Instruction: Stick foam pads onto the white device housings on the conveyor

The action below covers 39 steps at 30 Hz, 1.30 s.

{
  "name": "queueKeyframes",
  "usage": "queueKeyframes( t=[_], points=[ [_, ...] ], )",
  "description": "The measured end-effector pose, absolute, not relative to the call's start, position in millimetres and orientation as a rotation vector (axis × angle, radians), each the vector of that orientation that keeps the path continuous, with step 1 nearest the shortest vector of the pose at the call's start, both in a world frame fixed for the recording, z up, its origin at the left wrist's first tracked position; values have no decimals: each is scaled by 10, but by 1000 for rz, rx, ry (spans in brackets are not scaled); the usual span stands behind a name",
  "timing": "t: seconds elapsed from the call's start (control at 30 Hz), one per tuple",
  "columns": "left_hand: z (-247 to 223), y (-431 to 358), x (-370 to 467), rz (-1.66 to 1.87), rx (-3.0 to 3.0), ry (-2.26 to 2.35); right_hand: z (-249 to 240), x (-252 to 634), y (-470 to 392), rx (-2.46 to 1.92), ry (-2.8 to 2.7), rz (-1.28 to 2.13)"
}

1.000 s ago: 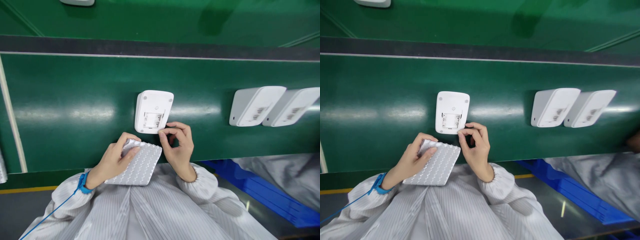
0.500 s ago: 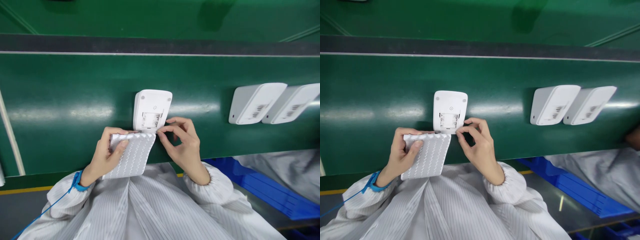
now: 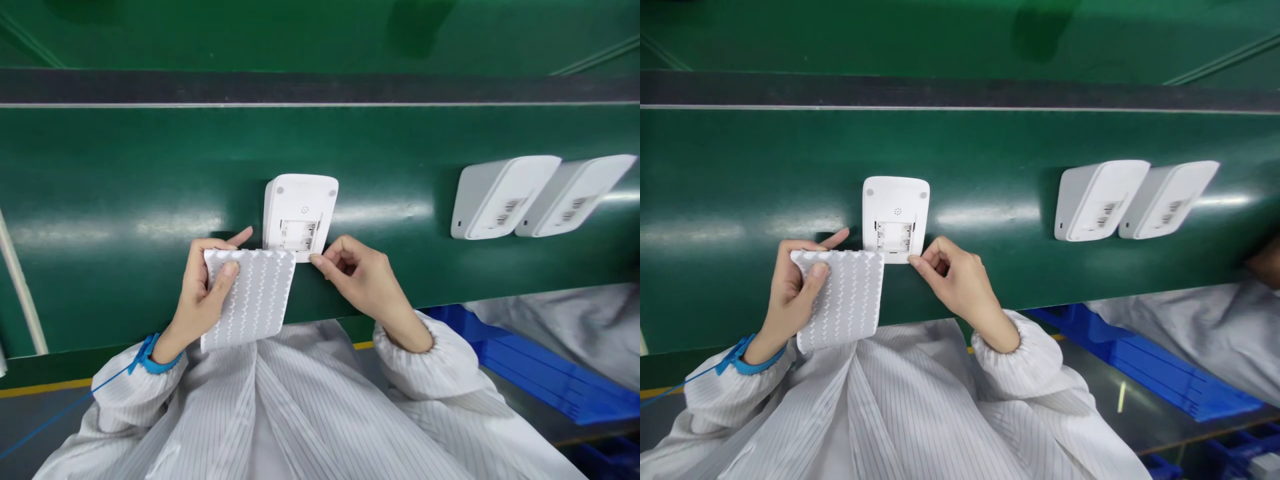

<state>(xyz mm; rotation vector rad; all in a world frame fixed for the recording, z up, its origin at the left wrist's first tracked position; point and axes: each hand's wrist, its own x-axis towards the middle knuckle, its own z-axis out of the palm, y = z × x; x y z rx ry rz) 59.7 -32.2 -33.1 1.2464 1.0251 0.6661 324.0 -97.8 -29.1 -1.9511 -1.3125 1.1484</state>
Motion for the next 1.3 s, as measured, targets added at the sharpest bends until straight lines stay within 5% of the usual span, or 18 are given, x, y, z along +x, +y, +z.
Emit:
queueKeyframes(
  t=[0.17, 0.37, 0.57, 0.8, 1.03, 1.17, 1.3],
  points=[
    [-262, -286, 562, 626, 1144, 1056, -442, 3448, -918, -1800, -920, 1269],
    [-281, -255, 606, 563, 1113, 1084, -679, 3338, -855, -1928, -1292, 350],
    [-350, -197, 832, 540, 1127, 1008, -586, 3062, -598, -1673, -1607, 636],
    [-358, 19, 733, 732, 1151, 1054, -525, 3797, 910, -1833, -1485, 68],
    [-697, 594, 228, 1096, 1317, 1380, -371, 4199, 1940, -2129, -1364, -30],
    [-770, 733, 225, 971, 1497, 1371, -388, 3659, 2128, -1885, -1583, -146],
    [-761, 789, 340, 854, 1664, 1296, -520, 2283, 2625, -1685, -1978, 191]
  ],
)
